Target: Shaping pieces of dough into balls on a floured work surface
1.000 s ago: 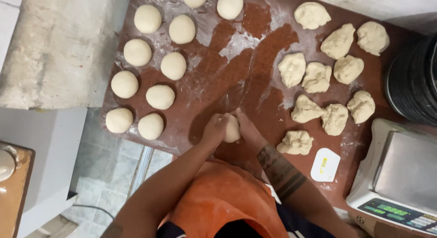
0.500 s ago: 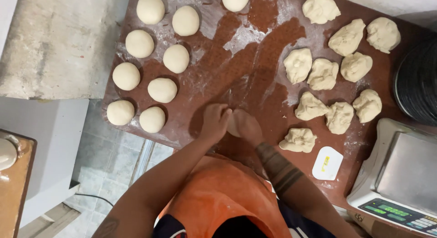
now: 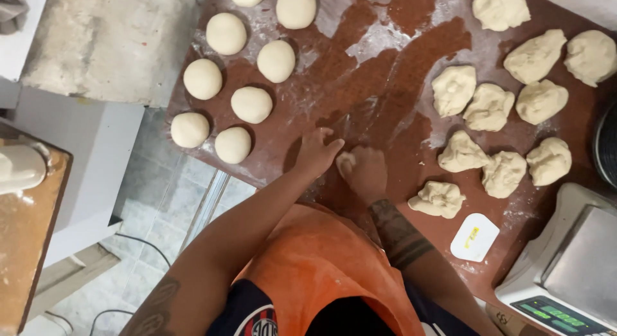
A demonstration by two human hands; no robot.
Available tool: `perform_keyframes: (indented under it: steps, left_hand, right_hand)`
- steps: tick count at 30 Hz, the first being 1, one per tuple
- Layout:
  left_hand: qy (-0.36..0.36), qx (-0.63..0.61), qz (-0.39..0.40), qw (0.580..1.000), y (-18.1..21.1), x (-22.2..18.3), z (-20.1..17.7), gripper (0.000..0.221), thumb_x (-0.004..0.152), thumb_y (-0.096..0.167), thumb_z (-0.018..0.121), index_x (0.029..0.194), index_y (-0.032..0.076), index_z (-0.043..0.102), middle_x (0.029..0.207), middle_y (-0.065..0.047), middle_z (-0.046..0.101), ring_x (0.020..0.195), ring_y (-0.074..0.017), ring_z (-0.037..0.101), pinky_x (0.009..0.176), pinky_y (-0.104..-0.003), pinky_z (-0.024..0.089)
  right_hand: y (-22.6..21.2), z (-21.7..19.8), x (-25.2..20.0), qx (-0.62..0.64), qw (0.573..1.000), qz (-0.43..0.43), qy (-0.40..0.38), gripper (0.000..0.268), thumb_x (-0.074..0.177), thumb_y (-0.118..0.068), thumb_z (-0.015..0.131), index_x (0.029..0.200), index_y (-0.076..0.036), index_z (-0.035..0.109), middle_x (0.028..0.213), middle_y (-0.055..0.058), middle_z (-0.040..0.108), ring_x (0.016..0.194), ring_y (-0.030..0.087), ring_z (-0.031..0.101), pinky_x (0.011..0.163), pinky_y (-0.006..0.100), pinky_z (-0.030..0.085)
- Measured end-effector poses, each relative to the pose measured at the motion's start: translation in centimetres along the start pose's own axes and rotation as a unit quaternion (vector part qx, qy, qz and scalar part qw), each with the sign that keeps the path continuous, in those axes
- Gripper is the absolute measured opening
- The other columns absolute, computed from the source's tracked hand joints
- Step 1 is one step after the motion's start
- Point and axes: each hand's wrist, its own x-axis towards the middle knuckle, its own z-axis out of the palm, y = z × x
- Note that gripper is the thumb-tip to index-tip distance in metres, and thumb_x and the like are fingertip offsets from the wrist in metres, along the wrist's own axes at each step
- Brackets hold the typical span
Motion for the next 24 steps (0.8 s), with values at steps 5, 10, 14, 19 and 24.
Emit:
perform_keyframes:
  steps: [5, 10, 14, 19, 24]
  left_hand:
    - [-0.055, -0.094, -0.082, 0.991, 1.7, -4.7, -0.6, 0.08, 0.099, 0.067, 0.038, 0.137, -0.001, 0.057, 0.141, -0.026, 0.057, 0.134, -0.0381, 0.054, 0.113, -0.049, 0.043]
    - [-0.061, -0.487, -0.093, 0.866, 1.7, -2.5, 0.7, 0.067, 0.105, 0.056, 0.048, 0.145, 0.004, 0.051, 0.134, -0.015, 0.062, 0.114, -0.0271, 0.065, 0.099, -0.048, 0.055]
    - [-0.055, -0.424, 0.019, 0.904, 3.0, -3.7, 2.0, 0.071, 0.108, 0.057, 0.039, 0.147, -0.002, 0.051, 0.141, -0.023, 0.056, 0.129, -0.0324, 0.057, 0.113, -0.05, 0.045]
    - [-0.105, -0.315, 0.037, 0.943, -0.9, -1.7, 2.2, 0.091, 0.099, 0.077, 0.017, 0.163, 0.013, 0.025, 0.164, -0.021, 0.032, 0.151, -0.0377, 0.032, 0.126, -0.054, 0.019]
    - [-0.023, -0.29, -0.102, 0.951, -5.5, 1.0, 2.2, 0.075, 0.102, 0.072, 0.034, 0.149, 0.017, 0.054, 0.141, -0.01, 0.063, 0.127, -0.0257, 0.06, 0.103, -0.042, 0.043]
  right_hand:
    - [-2.1, -2.4, 0.6, 0.195, 0.955, 0.154, -0.164, 0.033, 0.088, -0.039, 0.07, 0.116, -0.022, 0.074, 0.105, 0.011, 0.072, 0.099, 0.028, 0.07, 0.093, 0.046, 0.052]
    - [-7.7, -4.2, 0.1, 0.271, 0.949, -0.116, -0.117, 0.06, 0.089, -0.022, 0.064, 0.141, -0.004, 0.04, 0.148, 0.028, 0.045, 0.139, 0.047, 0.042, 0.119, 0.057, 0.028]
    - [-9.9, -5.0, 0.3, 0.147, 0.978, -0.14, 0.046, 0.058, 0.097, -0.033, 0.07, 0.143, 0.001, 0.059, 0.114, 0.03, 0.063, 0.108, 0.049, 0.06, 0.103, 0.056, 0.046]
    - [-6.7, -2.1, -1.8, -0.095, 0.987, -0.11, 0.064, 0.028, 0.098, -0.037, 0.065, 0.085, -0.013, 0.066, 0.083, 0.007, 0.055, 0.08, 0.029, 0.058, 0.072, 0.042, 0.045]
    - [-6.4, -1.4, -2.0, 0.052, 0.988, -0.145, -0.022, 0.026, 0.099, -0.033, 0.065, 0.087, -0.01, 0.067, 0.087, 0.01, 0.062, 0.089, 0.03, 0.06, 0.084, 0.04, 0.045]
